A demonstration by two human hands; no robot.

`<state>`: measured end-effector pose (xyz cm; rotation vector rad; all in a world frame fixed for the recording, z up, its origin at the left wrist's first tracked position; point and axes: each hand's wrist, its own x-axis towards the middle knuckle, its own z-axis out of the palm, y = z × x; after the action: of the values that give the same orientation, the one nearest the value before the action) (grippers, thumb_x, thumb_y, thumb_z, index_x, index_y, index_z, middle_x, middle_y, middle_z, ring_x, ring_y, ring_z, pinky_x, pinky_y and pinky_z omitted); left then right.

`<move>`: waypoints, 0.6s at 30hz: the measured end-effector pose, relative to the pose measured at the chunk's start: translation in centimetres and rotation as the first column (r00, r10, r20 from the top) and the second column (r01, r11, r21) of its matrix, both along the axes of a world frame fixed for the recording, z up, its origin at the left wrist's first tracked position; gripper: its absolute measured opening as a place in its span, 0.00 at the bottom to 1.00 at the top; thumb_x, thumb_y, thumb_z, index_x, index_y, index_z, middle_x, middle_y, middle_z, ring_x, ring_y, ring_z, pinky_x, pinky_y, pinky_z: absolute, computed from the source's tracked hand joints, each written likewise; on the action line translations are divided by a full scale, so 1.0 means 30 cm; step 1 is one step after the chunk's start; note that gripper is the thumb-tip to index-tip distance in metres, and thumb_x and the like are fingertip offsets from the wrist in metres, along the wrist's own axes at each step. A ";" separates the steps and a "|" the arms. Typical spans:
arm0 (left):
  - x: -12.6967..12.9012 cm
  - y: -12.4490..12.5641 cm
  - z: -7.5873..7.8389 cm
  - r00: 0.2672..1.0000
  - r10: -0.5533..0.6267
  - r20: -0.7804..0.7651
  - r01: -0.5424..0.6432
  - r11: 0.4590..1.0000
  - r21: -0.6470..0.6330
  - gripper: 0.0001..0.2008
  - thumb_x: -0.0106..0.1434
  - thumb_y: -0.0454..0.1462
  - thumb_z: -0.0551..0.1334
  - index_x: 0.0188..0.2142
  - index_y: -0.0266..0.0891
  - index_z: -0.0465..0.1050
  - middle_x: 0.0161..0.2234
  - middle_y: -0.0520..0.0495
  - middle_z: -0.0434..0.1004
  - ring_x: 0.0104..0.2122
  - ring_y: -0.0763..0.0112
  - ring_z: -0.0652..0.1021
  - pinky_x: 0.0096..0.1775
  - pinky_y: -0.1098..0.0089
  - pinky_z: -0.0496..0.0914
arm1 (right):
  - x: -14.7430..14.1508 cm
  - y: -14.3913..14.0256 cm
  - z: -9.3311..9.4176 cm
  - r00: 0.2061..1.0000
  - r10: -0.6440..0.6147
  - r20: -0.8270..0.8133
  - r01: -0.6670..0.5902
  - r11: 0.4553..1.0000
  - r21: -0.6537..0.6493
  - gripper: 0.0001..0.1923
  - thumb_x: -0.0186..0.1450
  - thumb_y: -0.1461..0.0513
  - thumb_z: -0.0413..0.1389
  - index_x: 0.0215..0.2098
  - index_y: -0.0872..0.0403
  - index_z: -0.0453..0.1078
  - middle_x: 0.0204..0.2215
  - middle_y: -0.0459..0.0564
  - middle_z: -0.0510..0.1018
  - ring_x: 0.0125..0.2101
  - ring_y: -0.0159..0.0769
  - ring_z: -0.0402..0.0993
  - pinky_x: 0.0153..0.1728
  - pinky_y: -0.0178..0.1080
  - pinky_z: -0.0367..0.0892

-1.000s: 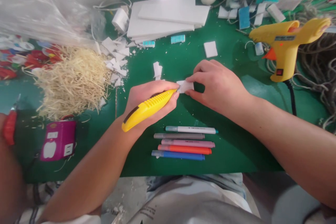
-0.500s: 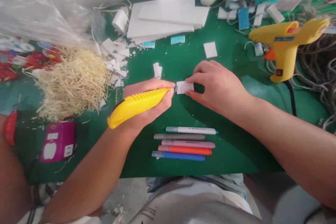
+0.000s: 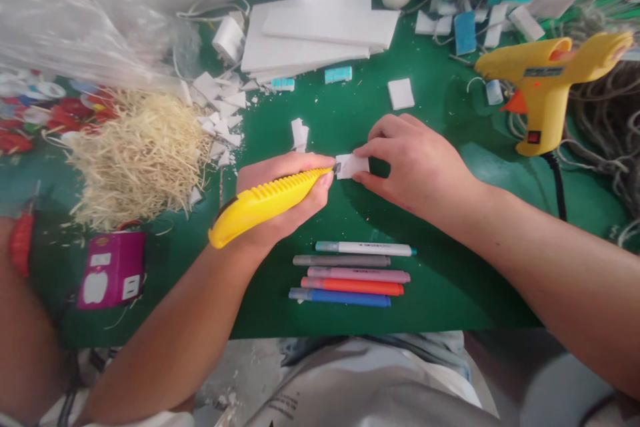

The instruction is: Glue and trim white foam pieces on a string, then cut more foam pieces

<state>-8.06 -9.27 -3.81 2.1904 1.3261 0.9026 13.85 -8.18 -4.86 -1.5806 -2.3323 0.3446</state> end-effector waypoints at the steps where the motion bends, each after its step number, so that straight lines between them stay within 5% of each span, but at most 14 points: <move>1: 0.000 0.000 0.001 1.000 0.000 0.001 0.000 1.000 -0.001 0.08 0.66 0.38 0.67 0.42 0.42 0.84 0.38 0.51 0.87 0.33 0.73 0.84 0.40 0.77 0.78 | 0.000 0.000 0.000 1.000 0.002 -0.003 -0.002 1.000 0.004 0.09 0.66 0.61 0.62 0.41 0.56 0.83 0.41 0.58 0.79 0.41 0.47 0.71 0.38 0.46 0.67; 18: 0.002 0.001 -0.003 1.000 -0.003 -0.006 0.003 1.000 -0.001 0.07 0.67 0.37 0.67 0.43 0.40 0.84 0.37 0.52 0.87 0.32 0.76 0.83 0.39 0.80 0.77 | -0.002 0.000 -0.005 1.000 -0.002 0.006 0.002 1.000 0.013 0.09 0.66 0.62 0.61 0.40 0.56 0.83 0.41 0.58 0.79 0.41 0.47 0.72 0.38 0.46 0.68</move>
<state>-8.02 -9.24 -3.90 2.1952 1.3256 0.8945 13.79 -8.18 -5.02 -1.5797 -2.3325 0.3242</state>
